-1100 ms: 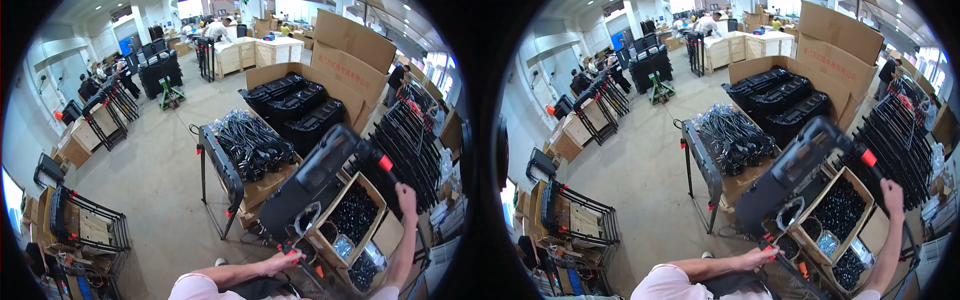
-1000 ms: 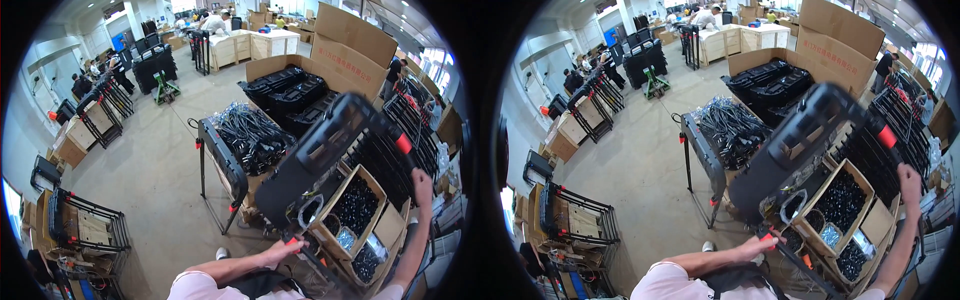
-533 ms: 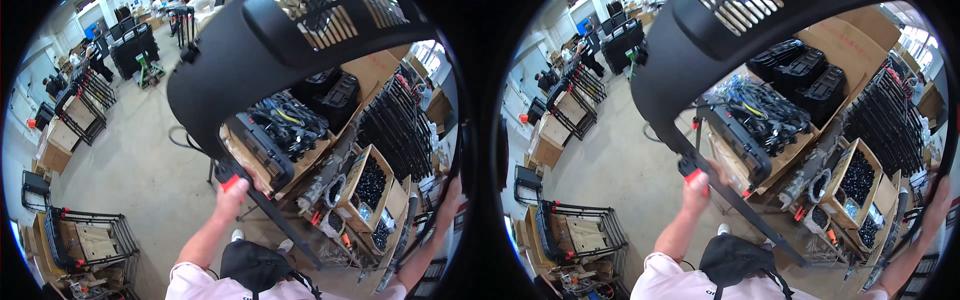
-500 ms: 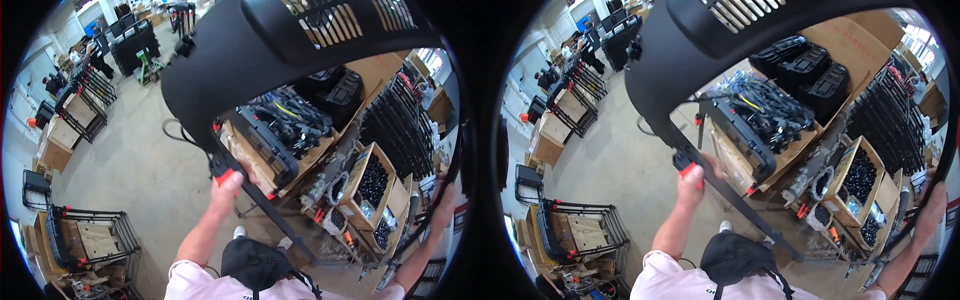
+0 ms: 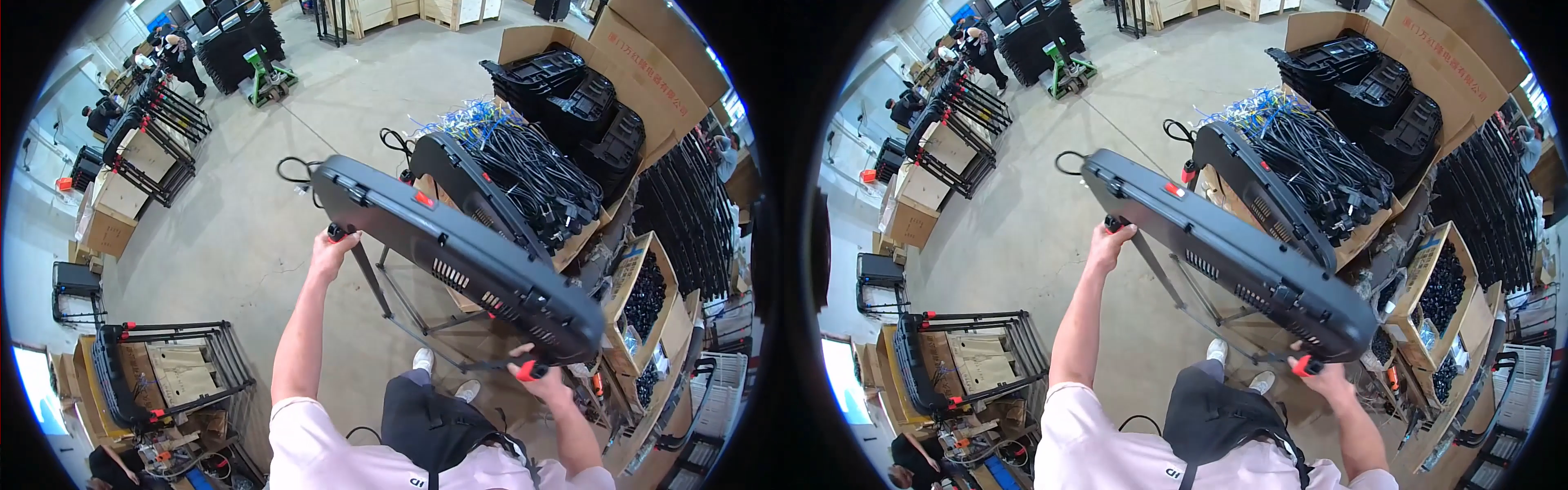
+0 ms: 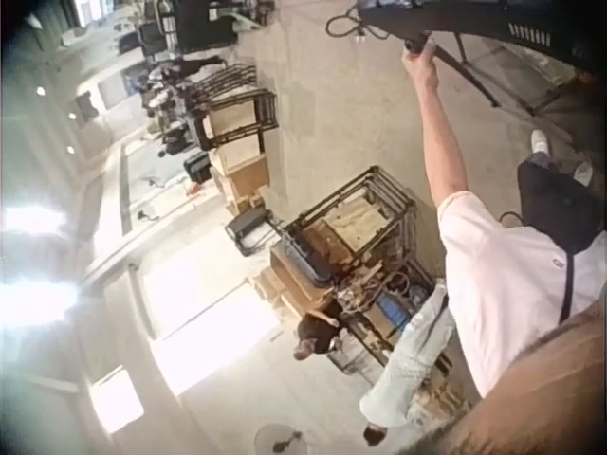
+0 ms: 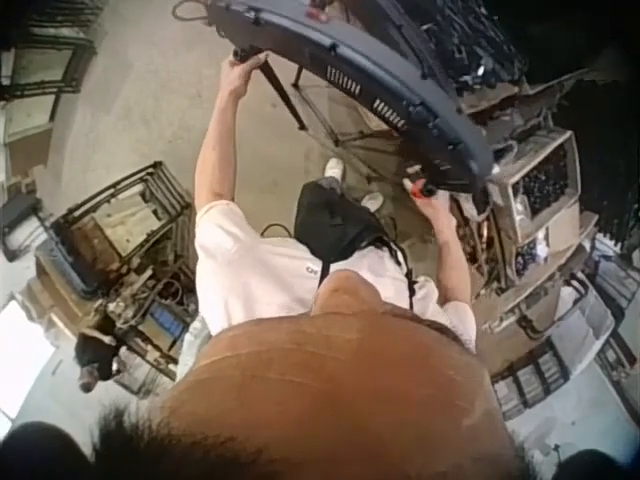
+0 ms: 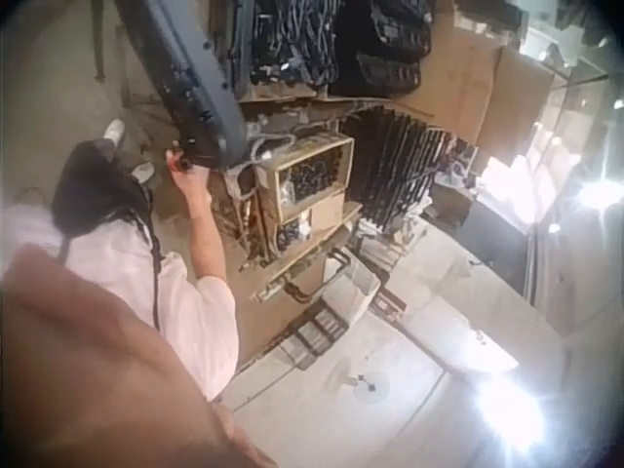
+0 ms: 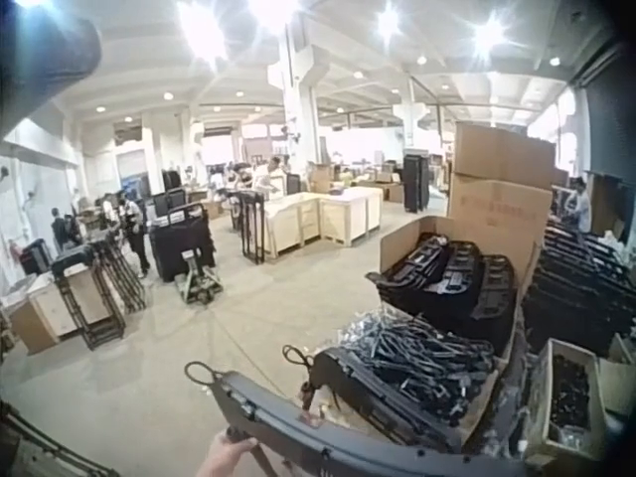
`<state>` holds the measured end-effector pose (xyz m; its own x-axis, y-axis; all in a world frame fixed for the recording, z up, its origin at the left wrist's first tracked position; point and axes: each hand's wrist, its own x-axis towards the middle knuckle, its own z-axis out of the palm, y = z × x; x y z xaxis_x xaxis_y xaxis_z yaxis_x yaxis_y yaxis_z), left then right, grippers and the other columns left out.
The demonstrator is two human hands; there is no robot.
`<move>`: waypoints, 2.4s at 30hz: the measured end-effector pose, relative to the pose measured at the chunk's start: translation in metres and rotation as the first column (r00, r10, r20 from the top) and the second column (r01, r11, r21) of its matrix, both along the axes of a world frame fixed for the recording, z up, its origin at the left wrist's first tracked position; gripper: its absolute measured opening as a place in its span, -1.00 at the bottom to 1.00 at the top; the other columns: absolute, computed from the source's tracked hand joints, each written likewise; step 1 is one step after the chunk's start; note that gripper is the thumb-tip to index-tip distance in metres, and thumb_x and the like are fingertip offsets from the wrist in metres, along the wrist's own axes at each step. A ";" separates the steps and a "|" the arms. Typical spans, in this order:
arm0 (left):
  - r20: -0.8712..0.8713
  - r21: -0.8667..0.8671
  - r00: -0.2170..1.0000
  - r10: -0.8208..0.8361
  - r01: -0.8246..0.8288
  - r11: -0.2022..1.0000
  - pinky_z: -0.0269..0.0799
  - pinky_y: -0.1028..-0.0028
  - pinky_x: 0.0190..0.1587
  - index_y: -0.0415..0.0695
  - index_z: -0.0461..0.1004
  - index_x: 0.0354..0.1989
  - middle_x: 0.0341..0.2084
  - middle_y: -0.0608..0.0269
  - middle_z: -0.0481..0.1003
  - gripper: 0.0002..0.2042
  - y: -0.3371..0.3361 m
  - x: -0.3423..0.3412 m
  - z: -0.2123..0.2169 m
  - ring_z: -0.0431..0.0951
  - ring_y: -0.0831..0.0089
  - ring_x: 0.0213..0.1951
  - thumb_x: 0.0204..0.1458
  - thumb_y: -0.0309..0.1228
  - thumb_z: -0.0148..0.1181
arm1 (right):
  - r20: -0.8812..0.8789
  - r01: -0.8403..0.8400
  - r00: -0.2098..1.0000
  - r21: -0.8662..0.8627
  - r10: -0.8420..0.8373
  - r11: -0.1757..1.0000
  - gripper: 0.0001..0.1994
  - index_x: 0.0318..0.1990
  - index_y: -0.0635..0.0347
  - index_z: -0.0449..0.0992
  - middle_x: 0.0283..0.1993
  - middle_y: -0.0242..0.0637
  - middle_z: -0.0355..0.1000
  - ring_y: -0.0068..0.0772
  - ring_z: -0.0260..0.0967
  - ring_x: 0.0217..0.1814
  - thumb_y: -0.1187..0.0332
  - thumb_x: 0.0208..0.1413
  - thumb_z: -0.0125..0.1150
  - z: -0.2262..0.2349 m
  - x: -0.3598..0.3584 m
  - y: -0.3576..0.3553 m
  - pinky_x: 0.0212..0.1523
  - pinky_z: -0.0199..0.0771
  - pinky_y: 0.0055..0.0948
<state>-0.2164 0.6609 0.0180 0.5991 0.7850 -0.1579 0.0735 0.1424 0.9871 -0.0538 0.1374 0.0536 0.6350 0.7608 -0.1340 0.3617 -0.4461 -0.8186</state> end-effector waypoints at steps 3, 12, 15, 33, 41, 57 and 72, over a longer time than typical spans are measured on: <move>-0.094 0.008 0.995 -0.036 0.037 0.999 0.40 0.48 -0.16 -0.19 0.65 -0.22 -0.38 0.44 0.57 -0.80 0.044 0.005 -0.048 0.49 0.59 -0.30 -0.05 -0.57 0.45 | -0.142 0.072 0.988 0.077 -0.060 0.994 -0.67 -0.05 0.13 0.58 -0.10 -0.32 0.59 -0.36 0.55 -0.05 0.45 0.03 0.55 -0.087 -0.027 0.033 0.05 0.57 -0.32; -0.200 -0.013 0.979 -0.040 0.038 0.999 0.42 0.45 -0.24 -0.19 0.65 -0.15 -0.39 0.43 0.57 -0.66 0.100 0.092 -0.123 0.49 0.54 -0.36 -0.18 -0.68 0.39 | -0.172 0.002 0.984 -0.275 -0.052 0.962 -0.70 -0.05 0.07 0.63 -0.02 -0.25 0.61 -0.22 0.57 0.06 0.38 0.04 0.52 -0.194 -0.037 0.084 0.14 0.56 -0.20; -0.255 -0.011 0.966 -0.028 0.026 1.000 0.41 0.45 -0.18 -0.14 0.66 -0.17 -0.35 0.42 0.60 -0.69 0.099 0.132 -0.133 0.51 0.53 -0.29 -0.12 -0.71 0.35 | 0.091 0.048 0.995 -0.248 -0.026 0.968 -0.68 -0.04 0.06 0.64 0.01 -0.25 0.60 -0.16 0.55 0.11 0.28 0.05 0.52 -0.212 -0.020 0.084 0.16 0.54 -0.15; -0.388 0.213 0.916 -0.101 0.196 0.957 0.56 0.31 -0.16 -0.14 0.62 0.01 -0.33 0.17 0.68 -0.58 0.061 0.242 -0.126 0.65 0.37 -0.28 -0.11 -0.55 0.44 | -0.145 0.537 0.841 0.099 -0.522 0.838 -0.54 0.07 0.08 0.52 -0.12 -0.26 0.55 -0.14 0.49 -0.13 0.06 0.10 0.43 -0.317 -0.003 0.019 -0.05 0.55 -0.06; -0.441 0.144 0.897 -0.014 0.086 0.986 0.53 0.31 -0.17 -0.17 0.59 0.05 -0.29 0.20 0.65 -0.56 0.094 0.194 -0.147 0.61 0.38 -0.27 -0.10 -0.62 0.42 | 0.085 0.307 0.951 -0.185 -0.296 0.934 -0.73 -0.16 0.12 0.66 -0.22 -0.11 0.66 -0.03 0.64 -0.11 0.15 0.10 0.32 -0.207 -0.007 0.102 -0.12 0.63 -0.12; -0.932 -0.098 0.158 -0.325 0.756 0.648 0.52 0.08 0.08 -0.23 0.51 0.16 -0.14 -0.15 0.64 -0.57 -0.041 -0.083 -0.238 0.64 -0.10 -0.03 0.30 -0.15 0.16 | -0.033 0.176 0.966 -0.642 -0.257 0.746 -0.51 -0.10 0.17 0.73 -0.02 0.05 0.64 0.10 0.59 0.11 -0.07 0.23 0.11 -0.179 -0.002 -0.014 0.17 0.57 0.00; -0.778 -0.083 0.111 -0.618 0.957 0.276 0.45 0.13 0.17 -0.16 0.63 0.02 -0.09 0.10 0.67 -0.71 -0.276 -0.181 -0.202 0.65 0.08 0.01 0.21 -0.29 0.23 | -0.161 0.494 0.669 -0.633 -0.726 0.596 -0.69 -0.07 0.18 0.74 -0.29 -0.24 0.69 -0.44 0.64 -0.30 0.19 0.18 0.32 -0.210 -0.109 -0.308 -0.14 0.64 -0.36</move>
<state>-0.3969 0.3848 -0.1844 0.7759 -0.0375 -0.6298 0.4074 -0.7324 0.5455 -0.1632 -0.1706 -0.1566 0.7260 -0.0536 -0.6856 -0.4332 -0.8099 -0.3955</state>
